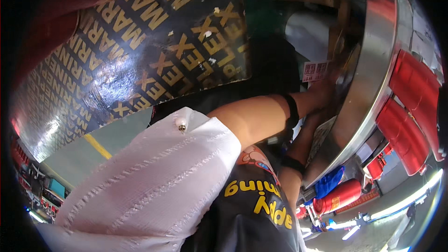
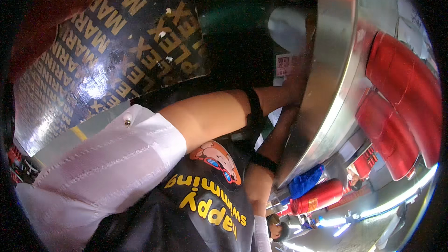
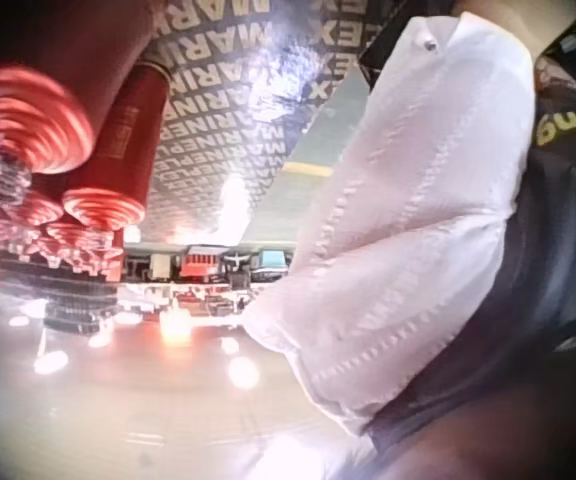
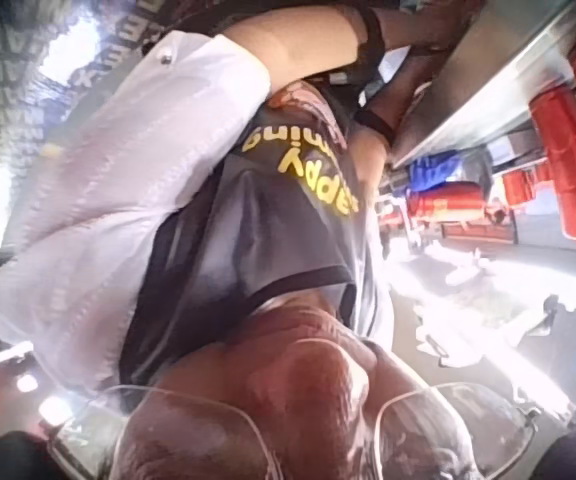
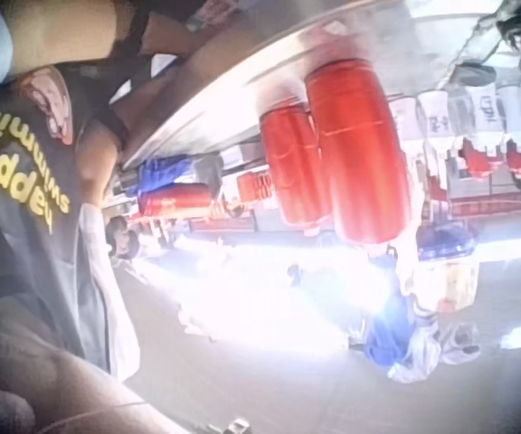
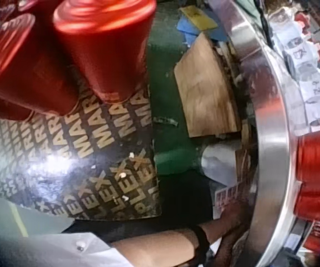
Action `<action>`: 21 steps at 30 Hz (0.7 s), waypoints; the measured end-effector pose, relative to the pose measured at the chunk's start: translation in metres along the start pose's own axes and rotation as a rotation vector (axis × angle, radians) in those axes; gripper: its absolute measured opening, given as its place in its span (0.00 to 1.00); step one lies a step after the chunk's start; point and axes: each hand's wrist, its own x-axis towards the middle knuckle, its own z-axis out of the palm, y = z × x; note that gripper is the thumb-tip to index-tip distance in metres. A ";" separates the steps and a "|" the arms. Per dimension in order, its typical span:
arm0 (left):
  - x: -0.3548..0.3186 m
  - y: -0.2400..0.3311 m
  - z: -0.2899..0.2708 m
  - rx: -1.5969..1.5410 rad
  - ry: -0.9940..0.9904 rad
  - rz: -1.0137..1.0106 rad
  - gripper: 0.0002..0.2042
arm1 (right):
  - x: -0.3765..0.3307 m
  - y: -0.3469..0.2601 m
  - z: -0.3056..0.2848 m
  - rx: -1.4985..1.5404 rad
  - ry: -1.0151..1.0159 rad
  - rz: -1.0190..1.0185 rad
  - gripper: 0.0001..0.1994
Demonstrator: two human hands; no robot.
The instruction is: Apply gold-foil decorative labels to red cylindrical containers at a manufacturing workstation.
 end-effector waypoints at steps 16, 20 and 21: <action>-0.011 -0.017 0.007 0.256 -0.007 0.218 0.29 | -0.079 0.008 -0.006 -0.209 -0.280 -0.060 0.04; 0.001 -0.028 0.002 0.288 -0.022 0.263 0.29 | -0.013 0.016 0.013 -0.014 0.019 0.075 0.12; 0.000 -0.028 0.005 0.291 -0.029 0.277 0.29 | 0.008 0.020 0.017 0.030 0.097 0.112 0.14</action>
